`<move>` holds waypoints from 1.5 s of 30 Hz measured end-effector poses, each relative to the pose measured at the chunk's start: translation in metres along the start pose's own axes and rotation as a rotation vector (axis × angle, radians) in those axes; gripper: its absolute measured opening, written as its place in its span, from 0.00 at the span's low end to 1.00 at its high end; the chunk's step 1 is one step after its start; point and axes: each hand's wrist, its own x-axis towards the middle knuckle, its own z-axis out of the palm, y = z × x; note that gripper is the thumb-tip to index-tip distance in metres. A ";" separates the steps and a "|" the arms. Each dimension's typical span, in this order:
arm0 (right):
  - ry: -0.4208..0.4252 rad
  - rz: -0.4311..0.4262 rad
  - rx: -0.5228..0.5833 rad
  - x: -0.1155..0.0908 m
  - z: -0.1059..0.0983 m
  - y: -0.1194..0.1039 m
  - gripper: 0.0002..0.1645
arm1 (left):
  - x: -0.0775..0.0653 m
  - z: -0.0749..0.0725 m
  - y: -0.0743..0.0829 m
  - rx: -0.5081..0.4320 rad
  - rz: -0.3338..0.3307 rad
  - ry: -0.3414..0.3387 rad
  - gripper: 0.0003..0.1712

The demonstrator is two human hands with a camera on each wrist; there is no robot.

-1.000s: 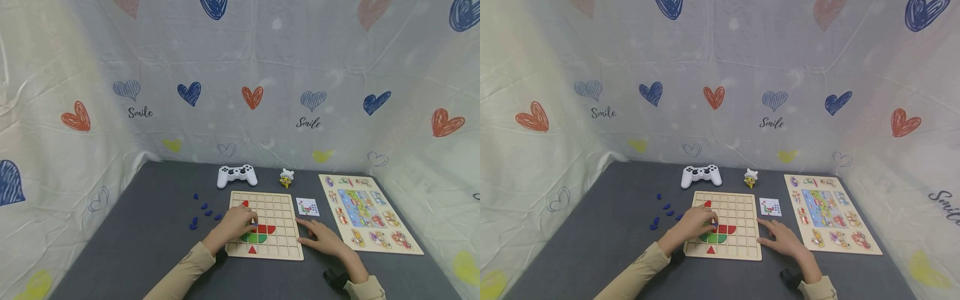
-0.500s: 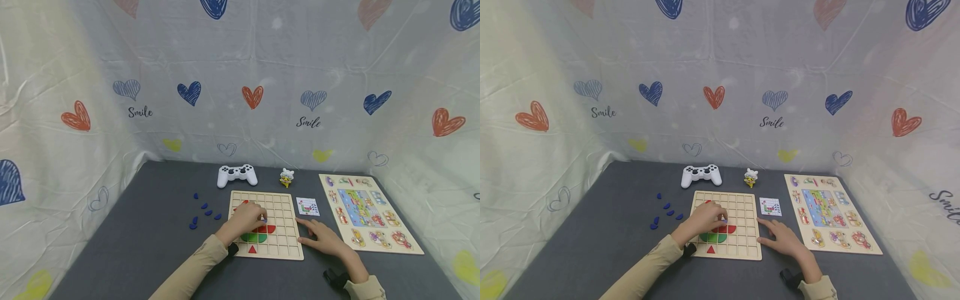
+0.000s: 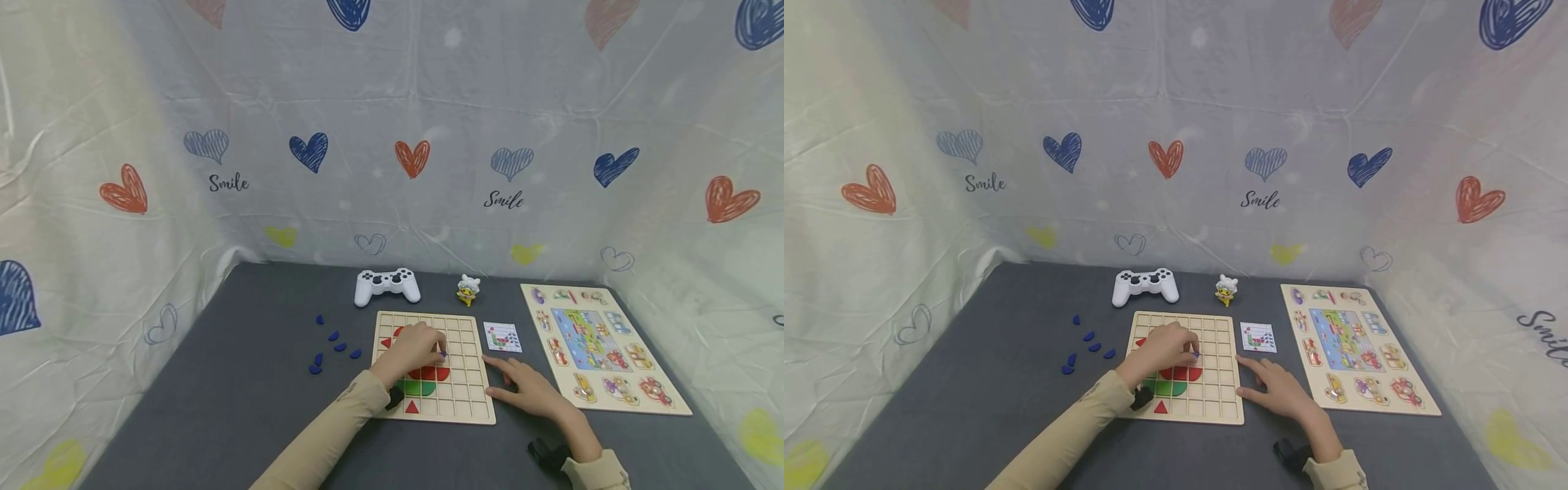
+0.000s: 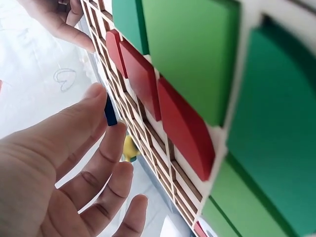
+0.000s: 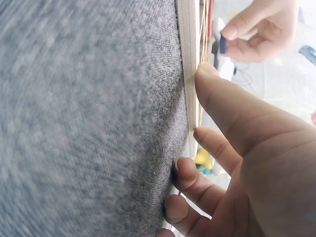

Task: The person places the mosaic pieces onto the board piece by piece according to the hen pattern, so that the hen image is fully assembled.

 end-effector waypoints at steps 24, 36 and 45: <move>0.001 -0.019 -0.001 0.001 0.000 0.002 0.39 | -0.005 0.002 0.002 -0.057 0.048 0.014 0.07; -0.005 -0.004 -0.001 0.000 0.001 0.003 0.39 | -0.014 0.001 0.009 -0.067 0.034 -0.013 0.10; -0.007 0.000 -0.001 0.000 0.000 0.003 0.39 | -0.014 0.003 0.009 -0.043 0.039 -0.006 0.11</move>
